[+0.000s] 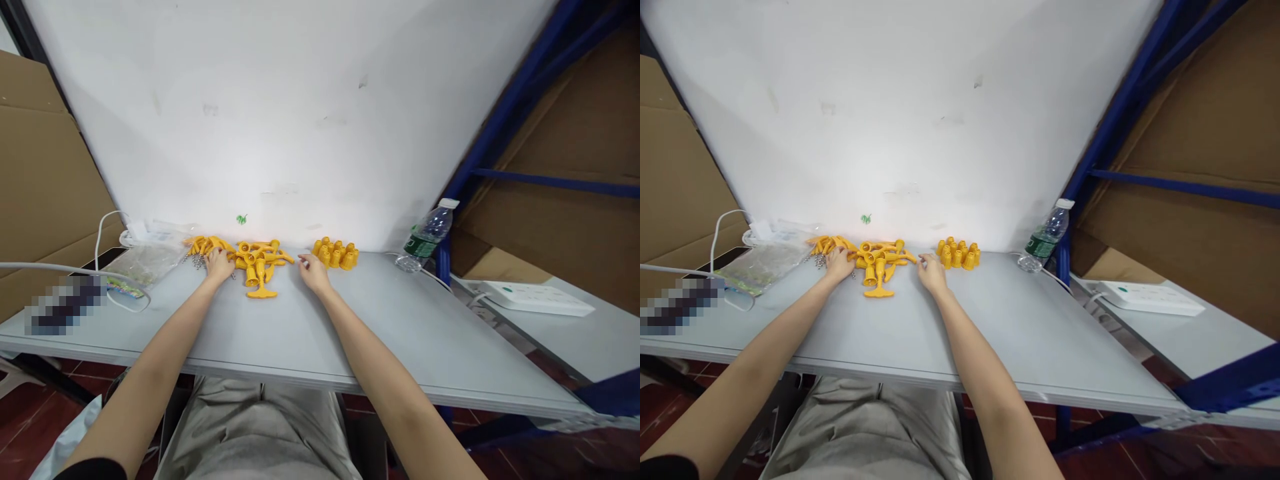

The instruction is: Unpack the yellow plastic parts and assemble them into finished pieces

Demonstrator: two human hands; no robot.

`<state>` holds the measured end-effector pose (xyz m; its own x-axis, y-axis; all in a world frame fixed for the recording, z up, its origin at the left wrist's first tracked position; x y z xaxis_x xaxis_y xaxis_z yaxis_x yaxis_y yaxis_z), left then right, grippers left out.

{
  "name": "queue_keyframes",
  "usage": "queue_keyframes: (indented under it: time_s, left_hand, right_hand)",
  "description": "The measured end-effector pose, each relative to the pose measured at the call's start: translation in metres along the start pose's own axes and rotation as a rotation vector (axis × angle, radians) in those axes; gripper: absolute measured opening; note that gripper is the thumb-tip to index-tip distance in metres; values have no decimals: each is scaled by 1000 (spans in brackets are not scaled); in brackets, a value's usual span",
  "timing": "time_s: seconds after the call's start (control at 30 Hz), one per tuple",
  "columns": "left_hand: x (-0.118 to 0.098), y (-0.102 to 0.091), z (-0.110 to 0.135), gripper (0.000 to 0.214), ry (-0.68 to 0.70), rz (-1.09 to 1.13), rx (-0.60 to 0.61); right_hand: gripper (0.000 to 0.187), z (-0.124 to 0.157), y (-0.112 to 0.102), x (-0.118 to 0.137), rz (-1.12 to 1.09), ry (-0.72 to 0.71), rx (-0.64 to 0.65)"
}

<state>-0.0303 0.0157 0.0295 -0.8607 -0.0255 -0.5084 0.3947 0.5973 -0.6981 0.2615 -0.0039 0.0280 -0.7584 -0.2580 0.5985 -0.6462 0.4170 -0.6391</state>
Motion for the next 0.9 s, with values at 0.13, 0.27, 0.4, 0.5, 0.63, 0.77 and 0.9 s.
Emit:
queue_keyframes:
  time_s: [0.13,0.27,0.4,0.5,0.63,0.77,0.9]
  left_hand:
    - [-23,-4,3,30,-132,147,-82]
    - [-51,-14,10,30,-247,321,-207]
    - [-69,-19,28,30,-180,439,-261]
    - [-73,-19,41,29,-56,438,-261]
    - [-73,-19,49,32,67,429,-231]
    - [-72,-19,48,35,102,457,-251]
    - [-70,-14,48,35,177,471,-252]
  right_hand:
    - [47,-6,28,33,-119,-185,148]
    - [46,-16,53,58,-125,-223,259]
    - [40,-17,61,69,-53,-155,297]
    - [35,-12,57,72,13,-109,247]
    - [30,-6,48,72,72,-4,132]
    - [15,-9,39,62,34,165,57]
    - [10,-13,27,42,-145,241,-99]
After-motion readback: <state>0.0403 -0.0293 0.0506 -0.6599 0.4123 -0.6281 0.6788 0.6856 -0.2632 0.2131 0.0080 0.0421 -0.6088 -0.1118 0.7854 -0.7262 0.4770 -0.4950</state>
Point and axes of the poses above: each hand's wrist, its own z-axis away from the middle knuckle, its own y-axis out of the palm, x = y × z, the point moved 2 cm from there along -z, towards the middle knuckle, and after that the axes turned 9 degrees about -x, right-handed, at the moved point
